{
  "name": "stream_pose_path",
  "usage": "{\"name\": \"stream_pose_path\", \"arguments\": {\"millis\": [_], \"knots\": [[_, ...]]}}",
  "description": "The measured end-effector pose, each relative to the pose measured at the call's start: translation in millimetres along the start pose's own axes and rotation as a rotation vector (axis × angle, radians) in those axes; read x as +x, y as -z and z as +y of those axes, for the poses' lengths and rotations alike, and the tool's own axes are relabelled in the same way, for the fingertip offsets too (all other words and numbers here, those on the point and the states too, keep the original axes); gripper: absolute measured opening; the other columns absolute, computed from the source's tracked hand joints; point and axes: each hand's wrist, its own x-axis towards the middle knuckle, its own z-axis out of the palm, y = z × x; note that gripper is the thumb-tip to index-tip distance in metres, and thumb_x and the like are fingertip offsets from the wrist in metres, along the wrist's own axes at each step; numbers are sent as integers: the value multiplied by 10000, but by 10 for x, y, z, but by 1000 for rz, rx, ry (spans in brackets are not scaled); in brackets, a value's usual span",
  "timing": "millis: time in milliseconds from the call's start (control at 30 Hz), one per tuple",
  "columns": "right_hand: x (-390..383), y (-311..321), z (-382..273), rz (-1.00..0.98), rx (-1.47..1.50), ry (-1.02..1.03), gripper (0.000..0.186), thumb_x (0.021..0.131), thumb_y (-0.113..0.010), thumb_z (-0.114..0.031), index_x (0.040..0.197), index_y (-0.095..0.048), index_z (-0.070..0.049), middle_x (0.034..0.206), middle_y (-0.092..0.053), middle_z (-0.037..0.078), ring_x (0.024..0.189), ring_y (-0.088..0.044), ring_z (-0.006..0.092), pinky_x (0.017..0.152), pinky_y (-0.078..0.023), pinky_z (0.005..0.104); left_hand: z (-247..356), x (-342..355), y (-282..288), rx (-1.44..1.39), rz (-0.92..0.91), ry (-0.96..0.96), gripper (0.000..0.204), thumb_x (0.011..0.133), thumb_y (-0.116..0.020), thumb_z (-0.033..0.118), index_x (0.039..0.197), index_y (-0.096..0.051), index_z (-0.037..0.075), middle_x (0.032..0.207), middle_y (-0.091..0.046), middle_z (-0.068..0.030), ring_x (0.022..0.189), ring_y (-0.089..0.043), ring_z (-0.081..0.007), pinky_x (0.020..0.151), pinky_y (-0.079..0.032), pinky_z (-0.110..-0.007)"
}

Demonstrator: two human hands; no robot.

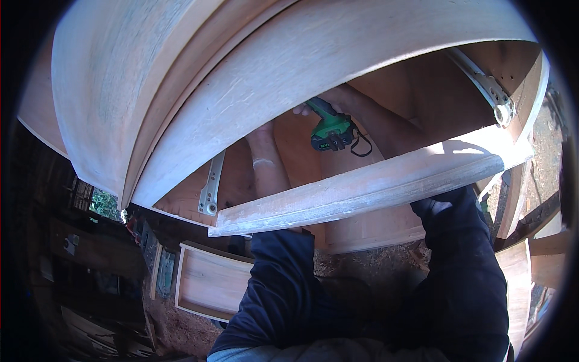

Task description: The person sands the surfaces of a wooden cabinet and its drawer using a power sander, then uses a power drill to install hardware inside the cabinet.

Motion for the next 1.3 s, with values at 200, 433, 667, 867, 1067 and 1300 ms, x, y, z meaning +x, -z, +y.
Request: {"name": "stream_pose_path", "arguments": {"millis": [200,433,667,867,1067,1300], "knots": [[-12,-19,18,-4,-1,-15,363,761,-699,-94,1101,-629,15,938,-692,155,754,-713,237,608,-575,315,22,-33,-57,-3,30,-2,327,1058,-380,251,1209,-545,12,1155,-642,-193,1109,-609,-302,1008,-448,-455],[-158,171,24,-34,28,-8,366,766,-683,-102,1109,-637,16,944,-687,146,749,-708,226,613,-574,313,-518,-695,-683,-38,-80,18,284,1041,-417,255,1072,-584,27,1094,-652,-152,1080,-612,-291,988,-463,-453],[-216,-110,-78,-72,-66,40,279,801,-646,-53,1058,-635,55,941,-677,142,759,-696,226,646,-573,312,-357,-830,-797,-184,66,-3,311,1030,-432,304,1106,-602,54,1058,-658,-126,1051,-616,-287,959,-481,-443],[-231,-85,-40,-66,-77,46,300,802,-631,-60,1078,-626,56,947,-680,149,758,-697,232,643,-571,311,-348,-772,-710,-138,115,1,410,1033,-435,294,1241,-558,-38,1046,-662,-112,1008,-613,-236,956,-477,-406],[-228,-178,29,-64,-35,38,331,796,-632,-67,1102,-615,60,954,-681,162,755,-696,237,646,-575,315,-144,-706,-363,-292,-283,187,413,1015,-482,259,1304,-519,-35,1301,-585,-192,1236,-544,-310,1094,-426,-471],[-231,176,154,1,16,40,349,802,-637,-75,1126,-606,49,959,-681,161,756,-697,232,646,-583,316,-583,-633,-686,-96,178,-38,307,1034,-428,244,1177,-582,20,1024,-658,-106,1021,-618,-250,980,-470,-436]]}}
